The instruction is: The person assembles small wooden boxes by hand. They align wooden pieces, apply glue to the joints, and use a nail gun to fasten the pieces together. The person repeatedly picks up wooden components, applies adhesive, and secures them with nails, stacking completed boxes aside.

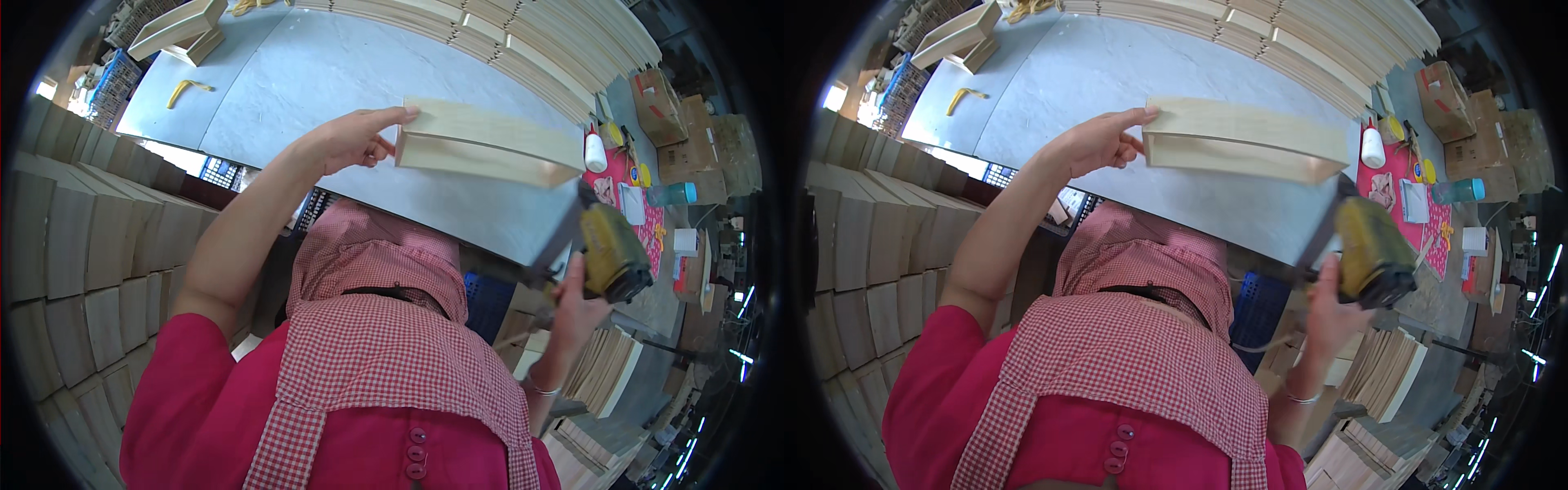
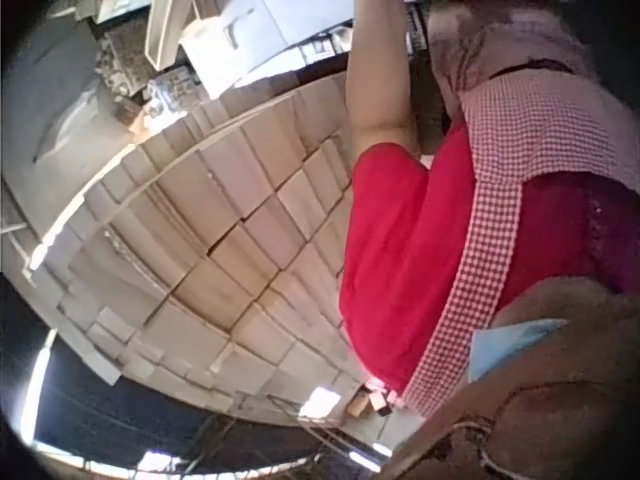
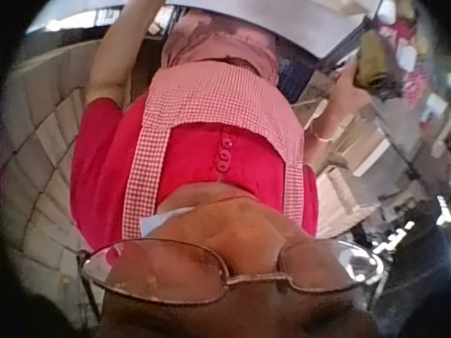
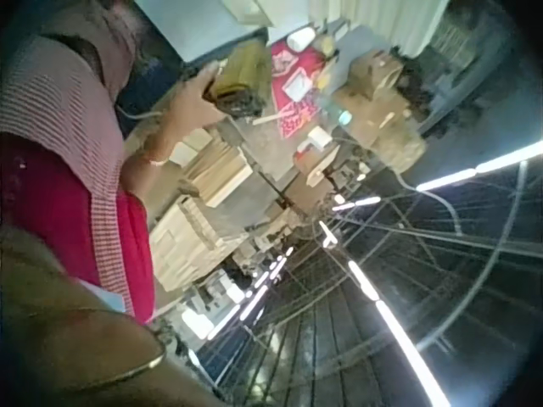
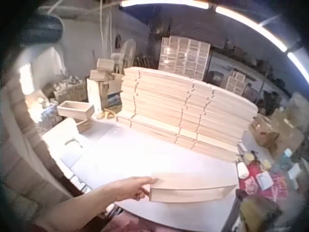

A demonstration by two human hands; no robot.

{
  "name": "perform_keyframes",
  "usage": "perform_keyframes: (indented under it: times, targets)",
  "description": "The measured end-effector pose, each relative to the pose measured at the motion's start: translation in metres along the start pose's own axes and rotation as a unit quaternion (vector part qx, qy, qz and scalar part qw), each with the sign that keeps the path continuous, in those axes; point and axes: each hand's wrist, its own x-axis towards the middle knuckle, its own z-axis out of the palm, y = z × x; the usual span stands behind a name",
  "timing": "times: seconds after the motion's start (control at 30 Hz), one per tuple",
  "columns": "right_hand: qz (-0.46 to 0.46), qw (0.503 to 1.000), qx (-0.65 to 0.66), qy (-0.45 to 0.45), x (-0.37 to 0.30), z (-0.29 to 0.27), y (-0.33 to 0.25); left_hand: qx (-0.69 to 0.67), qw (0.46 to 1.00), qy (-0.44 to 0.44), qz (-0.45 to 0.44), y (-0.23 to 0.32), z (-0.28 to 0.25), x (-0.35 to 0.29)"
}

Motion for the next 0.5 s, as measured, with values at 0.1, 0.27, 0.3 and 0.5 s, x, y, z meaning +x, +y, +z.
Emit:
perform_keyframes:
  times: [0.1,0.27,0.3,0.5]
  targets:
    - [-0.202,0.977,-0.063,-0.001,0.055,-0.039,0.043,0.028,0.997,-0.011,-0.077,0.003,-0.021,0.009]
    - [-0.258,0.861,-0.428,0.098,0.141,-0.074,0.145,0.060,0.979,-0.062,-0.184,0.007,-0.049,0.040]
    - [-0.168,0.866,-0.464,0.079,0.144,-0.065,0.137,0.065,0.975,-0.062,-0.203,0.010,-0.051,0.043]
    - [-0.076,0.855,-0.506,0.081,0.181,-0.049,0.159,0.103,0.967,-0.026,-0.233,0.015,-0.062,0.062]
